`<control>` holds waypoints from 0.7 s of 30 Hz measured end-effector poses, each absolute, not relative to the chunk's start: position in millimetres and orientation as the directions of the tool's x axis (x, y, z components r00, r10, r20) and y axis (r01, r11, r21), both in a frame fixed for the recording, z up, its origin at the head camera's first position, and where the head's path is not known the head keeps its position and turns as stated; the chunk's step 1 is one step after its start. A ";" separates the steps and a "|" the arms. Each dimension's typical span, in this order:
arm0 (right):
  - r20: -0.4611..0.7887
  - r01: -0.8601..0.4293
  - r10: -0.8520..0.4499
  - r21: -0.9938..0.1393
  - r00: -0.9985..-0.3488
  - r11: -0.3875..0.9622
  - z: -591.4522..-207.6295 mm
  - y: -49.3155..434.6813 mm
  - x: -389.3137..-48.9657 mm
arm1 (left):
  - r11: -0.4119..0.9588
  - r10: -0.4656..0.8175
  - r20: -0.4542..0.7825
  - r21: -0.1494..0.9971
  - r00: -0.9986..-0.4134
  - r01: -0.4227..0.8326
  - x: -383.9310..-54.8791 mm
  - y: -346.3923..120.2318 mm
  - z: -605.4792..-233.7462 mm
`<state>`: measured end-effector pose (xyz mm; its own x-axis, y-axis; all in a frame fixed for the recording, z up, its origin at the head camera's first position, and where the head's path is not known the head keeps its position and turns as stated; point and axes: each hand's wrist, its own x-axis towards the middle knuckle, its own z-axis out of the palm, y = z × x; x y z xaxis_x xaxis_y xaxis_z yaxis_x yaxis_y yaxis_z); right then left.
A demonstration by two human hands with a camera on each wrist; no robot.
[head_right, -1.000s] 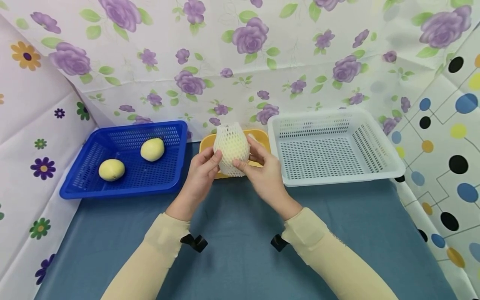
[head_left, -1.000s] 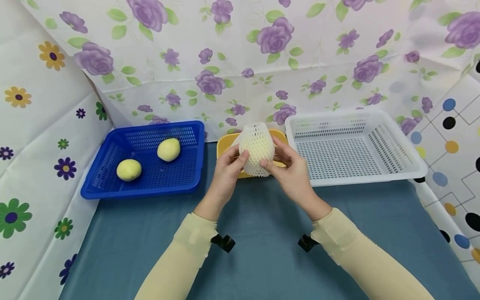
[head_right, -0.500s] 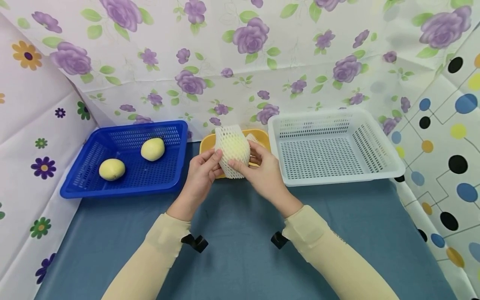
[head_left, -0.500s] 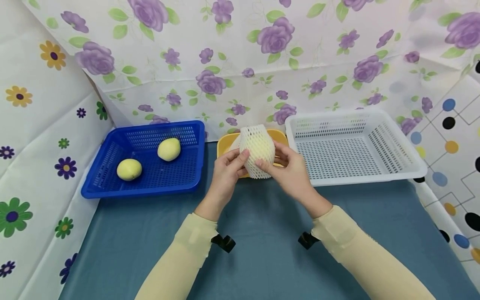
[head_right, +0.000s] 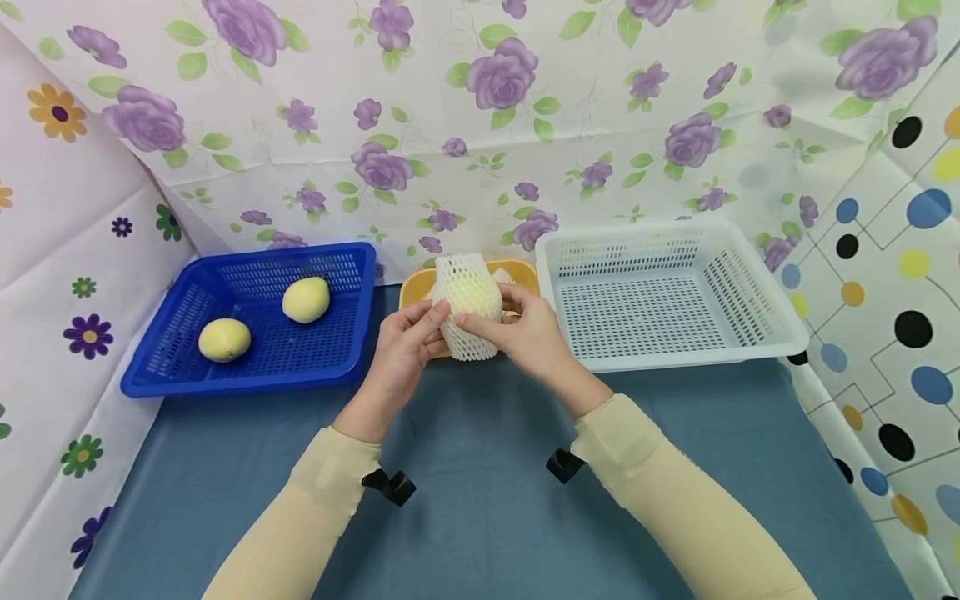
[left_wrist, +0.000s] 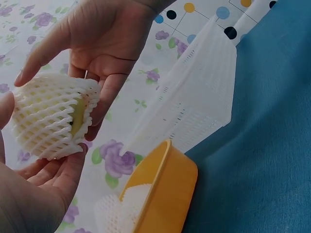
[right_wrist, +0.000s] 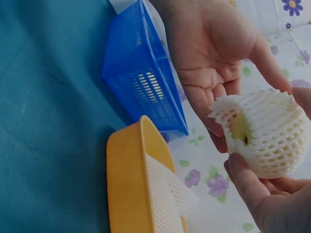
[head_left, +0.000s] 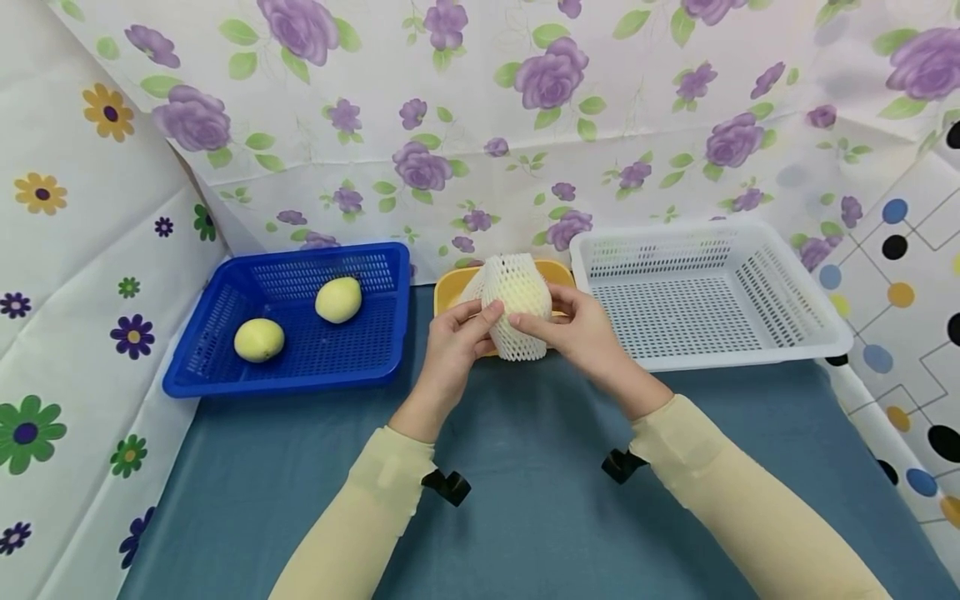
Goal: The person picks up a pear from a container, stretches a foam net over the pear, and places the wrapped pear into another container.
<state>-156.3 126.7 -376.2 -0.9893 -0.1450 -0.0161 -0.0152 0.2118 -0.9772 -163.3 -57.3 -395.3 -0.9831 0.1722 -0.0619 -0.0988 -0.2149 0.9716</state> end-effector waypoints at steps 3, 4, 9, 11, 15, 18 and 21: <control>-0.023 -0.014 -0.139 -0.966 -0.990 0.260 -373.9 127.5 -159.0 | -0.203 0.175 -0.078 0.973 -0.981 -0.114 -163.7 -57.1 -394.8; -0.026 -0.012 -0.137 -0.963 -0.990 0.268 -373.5 127.7 -159.6 | -0.198 0.178 -0.085 0.973 -0.980 -0.121 -163.9 -57.2 -394.5; -0.047 0.012 -0.124 -0.963 -0.991 0.270 -373.5 128.6 -162.9 | -0.181 0.210 -0.102 0.973 -0.972 -0.141 -165.0 -58.2 -393.0; -0.056 0.021 -0.122 -0.963 -0.991 0.268 -373.9 129.2 -164.0 | -0.169 0.227 -0.101 0.976 -0.969 -0.141 -165.1 -58.9 -392.0; -0.066 0.032 -0.122 -0.964 -0.990 0.266 -374.3 130.7 -165.4 | -0.147 0.237 -0.101 0.979 -0.966 -0.139 -164.8 -60.4 -389.6; -0.064 0.036 -0.114 -0.972 -0.991 0.233 -373.6 133.2 -167.1 | -0.141 0.229 -0.076 0.984 -0.971 -0.110 -165.5 -60.9 -390.1; -0.072 0.052 -0.087 -0.975 -0.994 0.216 -371.4 138.0 -169.4 | -0.103 0.216 -0.038 0.993 -0.976 -0.061 -165.4 -62.1 -387.3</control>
<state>-169.4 138.0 -371.4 -0.9936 -0.0867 -0.0721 0.0519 0.2162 -0.9750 -165.4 -62.1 -387.3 -0.9758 0.2155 -0.0380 -0.0614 -0.1027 0.9928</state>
